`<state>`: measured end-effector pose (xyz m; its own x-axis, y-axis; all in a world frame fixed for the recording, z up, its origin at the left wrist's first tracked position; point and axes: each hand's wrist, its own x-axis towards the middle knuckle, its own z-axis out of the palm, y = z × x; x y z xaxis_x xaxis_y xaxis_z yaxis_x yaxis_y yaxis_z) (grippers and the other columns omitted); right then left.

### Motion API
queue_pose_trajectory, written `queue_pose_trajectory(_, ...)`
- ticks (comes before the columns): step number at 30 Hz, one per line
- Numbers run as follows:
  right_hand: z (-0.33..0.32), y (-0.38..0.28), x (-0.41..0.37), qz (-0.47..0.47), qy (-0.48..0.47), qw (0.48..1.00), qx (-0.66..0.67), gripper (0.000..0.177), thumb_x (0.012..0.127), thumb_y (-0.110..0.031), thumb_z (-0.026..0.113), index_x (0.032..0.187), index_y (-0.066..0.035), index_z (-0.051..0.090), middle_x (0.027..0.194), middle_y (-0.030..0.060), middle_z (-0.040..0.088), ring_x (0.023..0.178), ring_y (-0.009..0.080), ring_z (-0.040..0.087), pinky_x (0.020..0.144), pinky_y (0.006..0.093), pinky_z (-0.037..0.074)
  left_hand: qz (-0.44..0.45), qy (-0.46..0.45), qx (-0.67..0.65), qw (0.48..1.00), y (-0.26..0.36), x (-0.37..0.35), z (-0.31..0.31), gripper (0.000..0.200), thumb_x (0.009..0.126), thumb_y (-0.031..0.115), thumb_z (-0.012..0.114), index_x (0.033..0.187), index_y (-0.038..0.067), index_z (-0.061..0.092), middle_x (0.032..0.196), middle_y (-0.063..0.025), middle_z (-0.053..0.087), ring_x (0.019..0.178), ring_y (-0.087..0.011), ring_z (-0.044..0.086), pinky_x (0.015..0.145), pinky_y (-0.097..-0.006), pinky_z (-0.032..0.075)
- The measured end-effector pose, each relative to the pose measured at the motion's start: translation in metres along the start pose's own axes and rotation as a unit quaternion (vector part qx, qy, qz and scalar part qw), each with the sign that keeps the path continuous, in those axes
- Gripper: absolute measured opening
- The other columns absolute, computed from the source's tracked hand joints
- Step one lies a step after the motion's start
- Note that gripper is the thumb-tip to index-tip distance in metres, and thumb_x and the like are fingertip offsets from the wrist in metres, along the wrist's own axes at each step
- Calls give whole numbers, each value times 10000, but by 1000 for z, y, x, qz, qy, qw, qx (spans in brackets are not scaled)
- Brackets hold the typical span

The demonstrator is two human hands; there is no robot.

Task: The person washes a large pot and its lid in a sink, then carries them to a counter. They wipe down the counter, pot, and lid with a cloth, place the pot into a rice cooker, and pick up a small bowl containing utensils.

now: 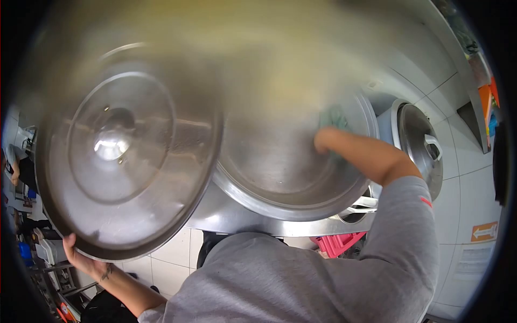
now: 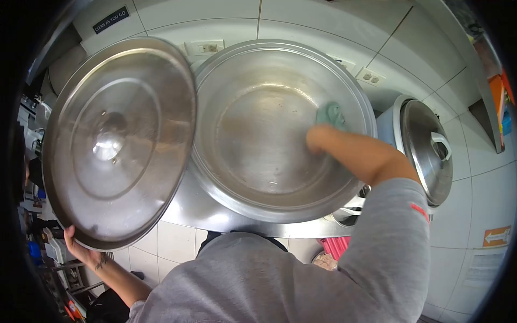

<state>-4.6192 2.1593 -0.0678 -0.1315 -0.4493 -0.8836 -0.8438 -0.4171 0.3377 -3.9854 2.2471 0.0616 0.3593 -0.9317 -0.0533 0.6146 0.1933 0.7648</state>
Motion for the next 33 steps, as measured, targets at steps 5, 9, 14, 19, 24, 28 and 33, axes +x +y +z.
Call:
queue_pose_trajectory(5, -36, -106, -132, -304, 106, 850, 418, 389, 610, -164, 600, 912, 81, 627, 773, 158, 649, 729, 252, 591, 688, 354, 477, -51, -49, 27, 997, -53, -4, 83, 193, 732, 89, 553, 916, 52, 597, 945, -92, 622, 821, -232, 621, 745, -358, 535)
queue_pose_trajectory(9, 4, -42, -196, -374, 58, 657, 652, 425, 501, -94, 572, 885, 84, 620, 722, 69, 619, 608, 146, 537, 566, 286, 453, -92, -90, 15, 992, -110, 16, 131, 220, 706, 63, 529, 919, 68, 582, 949, -60, 600, 908, -194, 568, 841, -342, 473)
queue_pose_trajectory(14, 106, 12, -275, -457, 382, 385, 705, 462, 418, -49, 517, 840, 106, 622, 787, 128, 651, 664, 186, 593, 613, 287, 465, -102, -214, 48, 970, -150, -27, 205, 617, 689, 49, 472, 1302, 54, 406, 1214, -94, 501, 1105, -213, 477, 967, -339, 399)
queue_pose_trajectory(19, 127, 12, -317, -243, 563, 262, 745, 514, 506, -45, 485, 988, 92, 601, 904, 127, 644, 776, 201, 612, 710, 266, 479, -167, -275, 195, 926, -179, -43, 234, 730, 714, 110, 499, 1417, 90, 306, 1308, -94, 433, 1173, -210, 413, 984, -310, 353)
queue_pose_trajectory(24, 109, 11, -314, -159, 605, 280, 728, 474, 550, -61, 498, 992, 72, 602, 913, 102, 626, 793, 179, 583, 736, 259, 459, 130, -366, 650, 653, -172, -7, 234, 748, 722, 121, 555, 1417, 50, 289, 1411, -236, 307, 1307, -372, 302, 1066, -389, 274)
queue_pose_trajectory(28, 58, 1, -307, -73, 544, 521, 654, 371, 604, -87, 558, 952, 16, 638, 931, 65, 613, 836, 170, 572, 770, 281, 449, 64, -344, 520, 779, -234, 10, 211, 735, 696, 26, 515, 1403, 17, 314, 1505, -208, 141, 1389, -329, 171, 1094, -343, 234)
queue_pose_trajectory(33, -26, -76, -180, -235, 355, 875, 228, 341, 831, -345, 649, 899, -12, 618, 964, 171, 540, 1008, 325, 501, 946, 416, 366, 56, -305, 519, 796, -227, -1, 217, 727, 682, -16, 481, 1390, -18, 317, 1506, -197, 156, 1368, -313, 245, 1092, -331, 240)
